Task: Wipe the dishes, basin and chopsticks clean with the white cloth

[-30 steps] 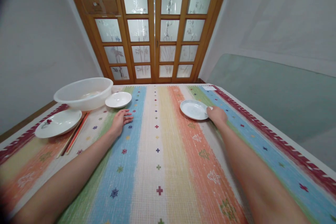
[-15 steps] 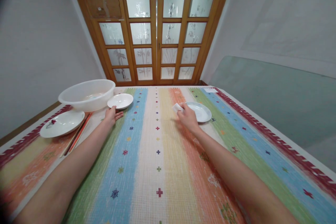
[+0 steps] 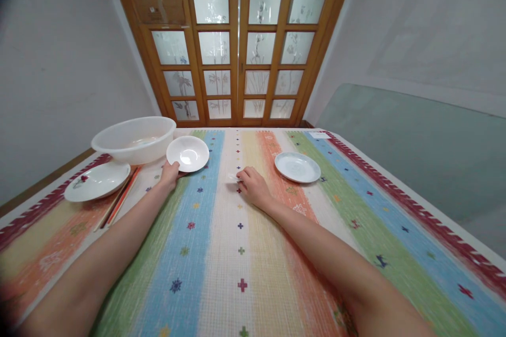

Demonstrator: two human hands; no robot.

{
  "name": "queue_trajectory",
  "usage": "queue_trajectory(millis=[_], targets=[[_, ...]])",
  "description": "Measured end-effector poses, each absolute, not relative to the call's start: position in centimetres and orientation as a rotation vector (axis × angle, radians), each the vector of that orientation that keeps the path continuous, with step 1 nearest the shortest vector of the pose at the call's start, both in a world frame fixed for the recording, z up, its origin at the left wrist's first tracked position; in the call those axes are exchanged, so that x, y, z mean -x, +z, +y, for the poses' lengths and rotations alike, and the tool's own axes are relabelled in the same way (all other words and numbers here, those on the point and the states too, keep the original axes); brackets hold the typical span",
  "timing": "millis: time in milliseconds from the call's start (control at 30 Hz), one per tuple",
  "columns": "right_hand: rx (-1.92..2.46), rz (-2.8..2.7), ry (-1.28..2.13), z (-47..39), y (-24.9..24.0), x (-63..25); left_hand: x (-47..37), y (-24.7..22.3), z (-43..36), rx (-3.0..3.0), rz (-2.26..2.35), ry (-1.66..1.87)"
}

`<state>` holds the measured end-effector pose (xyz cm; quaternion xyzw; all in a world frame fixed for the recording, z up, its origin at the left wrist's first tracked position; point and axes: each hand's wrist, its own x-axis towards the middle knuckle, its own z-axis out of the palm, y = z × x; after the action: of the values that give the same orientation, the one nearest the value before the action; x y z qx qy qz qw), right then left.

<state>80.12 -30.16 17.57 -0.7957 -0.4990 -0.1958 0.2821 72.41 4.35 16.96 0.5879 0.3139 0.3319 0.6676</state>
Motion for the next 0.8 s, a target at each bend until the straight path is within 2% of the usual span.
queue_trajectory(millis=[267,533,800], targets=[[2.038,-1.252,-0.66,-25.8,18.1,-80.2,-70.9,16.7,-1.7,-1.254,0.496,0.535],[2.112,-1.246,-0.879,-22.9,19.4,-81.5,-70.3,16.5,-4.5,-1.525,0.299,0.65],[2.217,-1.195,-1.025,-25.2,20.2,-82.0,-69.9,18.2,-7.4,-1.442,0.242,0.653]])
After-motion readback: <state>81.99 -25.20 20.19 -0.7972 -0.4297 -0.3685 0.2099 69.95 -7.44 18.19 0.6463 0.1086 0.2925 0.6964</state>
